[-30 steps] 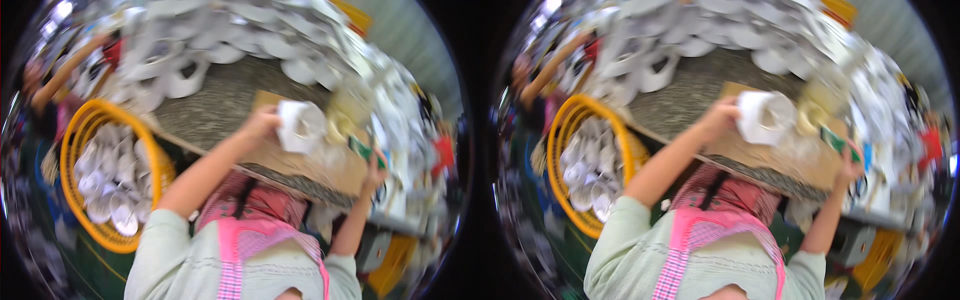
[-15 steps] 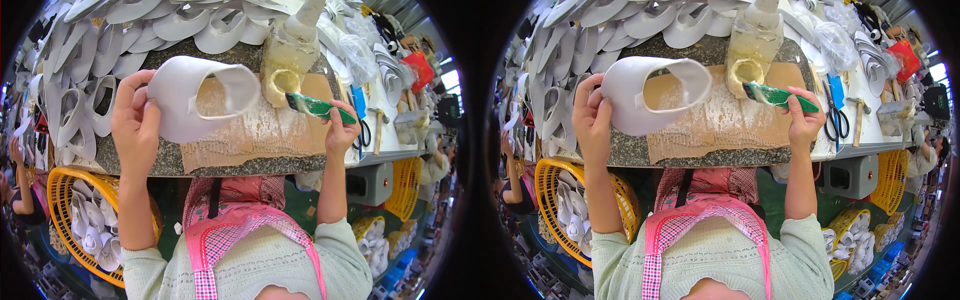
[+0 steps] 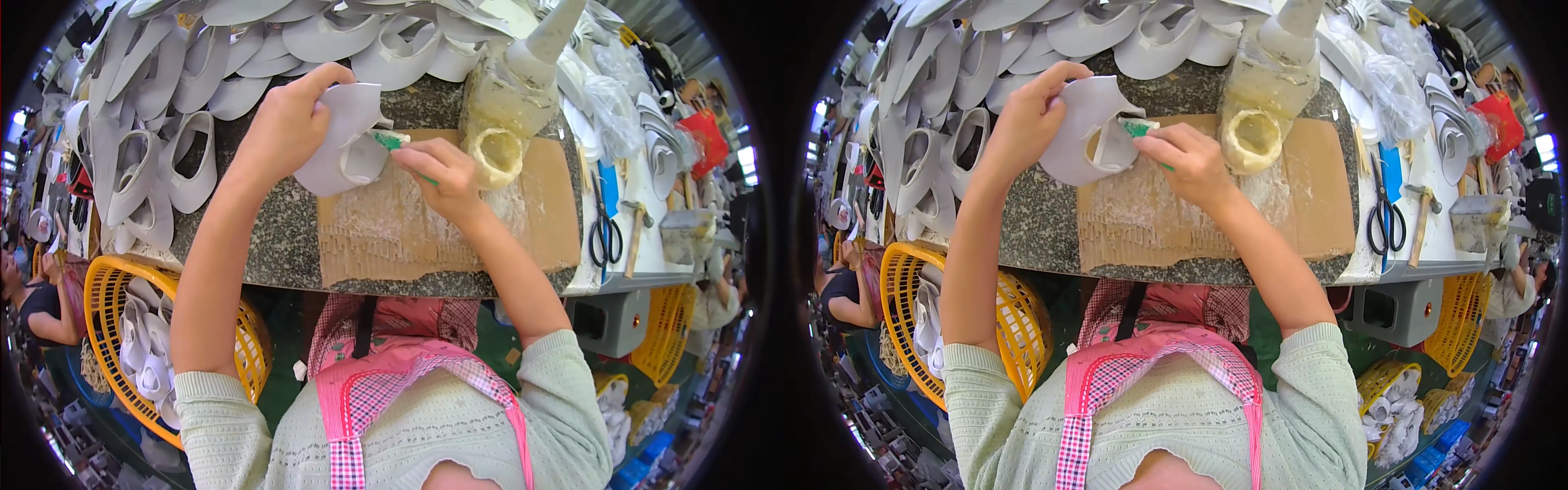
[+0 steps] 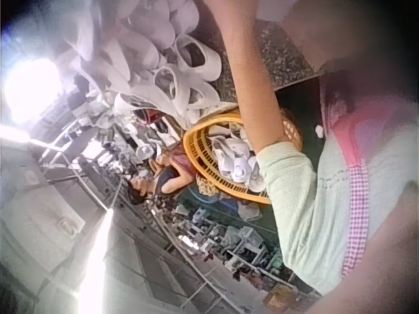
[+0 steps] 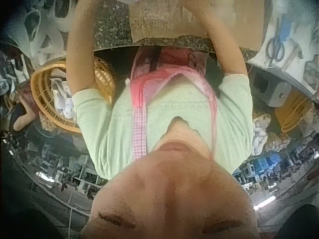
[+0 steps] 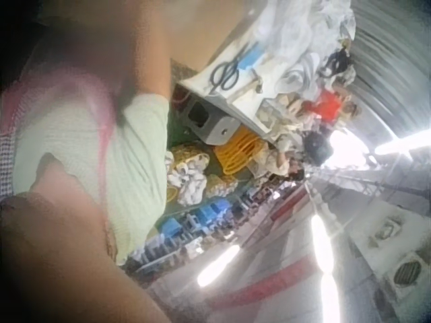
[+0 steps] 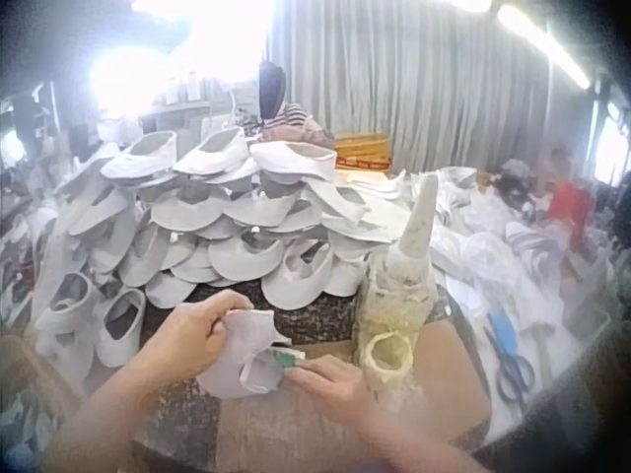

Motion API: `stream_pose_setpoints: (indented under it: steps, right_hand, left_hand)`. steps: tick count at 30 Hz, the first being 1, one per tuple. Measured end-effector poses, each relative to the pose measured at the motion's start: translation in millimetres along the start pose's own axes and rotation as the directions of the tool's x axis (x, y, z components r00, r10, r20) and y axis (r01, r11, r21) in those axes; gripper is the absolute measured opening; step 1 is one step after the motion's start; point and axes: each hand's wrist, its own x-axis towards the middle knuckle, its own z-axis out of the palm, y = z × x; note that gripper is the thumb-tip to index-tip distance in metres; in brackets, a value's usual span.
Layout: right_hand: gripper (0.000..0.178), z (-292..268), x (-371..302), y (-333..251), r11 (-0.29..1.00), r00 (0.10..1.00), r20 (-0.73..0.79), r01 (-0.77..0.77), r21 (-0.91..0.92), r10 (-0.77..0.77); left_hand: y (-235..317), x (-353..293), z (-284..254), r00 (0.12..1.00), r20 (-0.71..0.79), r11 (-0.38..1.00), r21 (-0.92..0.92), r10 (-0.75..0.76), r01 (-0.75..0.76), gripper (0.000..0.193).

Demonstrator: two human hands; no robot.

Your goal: The person applies glue to shoe components using a small brush and places the coated pieces into a basket.

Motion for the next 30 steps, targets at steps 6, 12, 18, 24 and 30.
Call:
stream_pose_setpoints:
  steps: [6,12,18,24,30]
  right_hand:
    - [0.022,-19,-5,-25,0.983,0.909,0.4,-0.164,0.082,0.118]
    - [0.021,-97,-14,-25,0.864,0.872,-0.11,-0.444,0.236,0.478]
    - [0.01,-151,-15,-7,0.718,0.745,-0.143,-0.545,0.434,0.652]
    - [0.011,-132,-33,-45,0.56,0.62,0.044,-0.735,0.383,0.784]
    - [0.01,-35,2,-43,0.662,0.738,0.002,-0.606,0.442,0.675]
  left_hand:
    - [-7,-16,6,0.993,0.116,0.999,-0.028,-0.028,0.031,0.035]
    - [13,-44,-14,0.945,-0.24,0.974,0.015,0.223,-0.226,0.032]
    - [56,-77,32,0.76,0.357,0.58,0.495,0.543,-0.647,0.021]
    - [48,-100,80,0.521,0.64,0.222,0.49,0.565,-0.843,0.02]
    - [41,-95,78,0.548,0.568,0.388,0.387,0.614,-0.836,0.018]
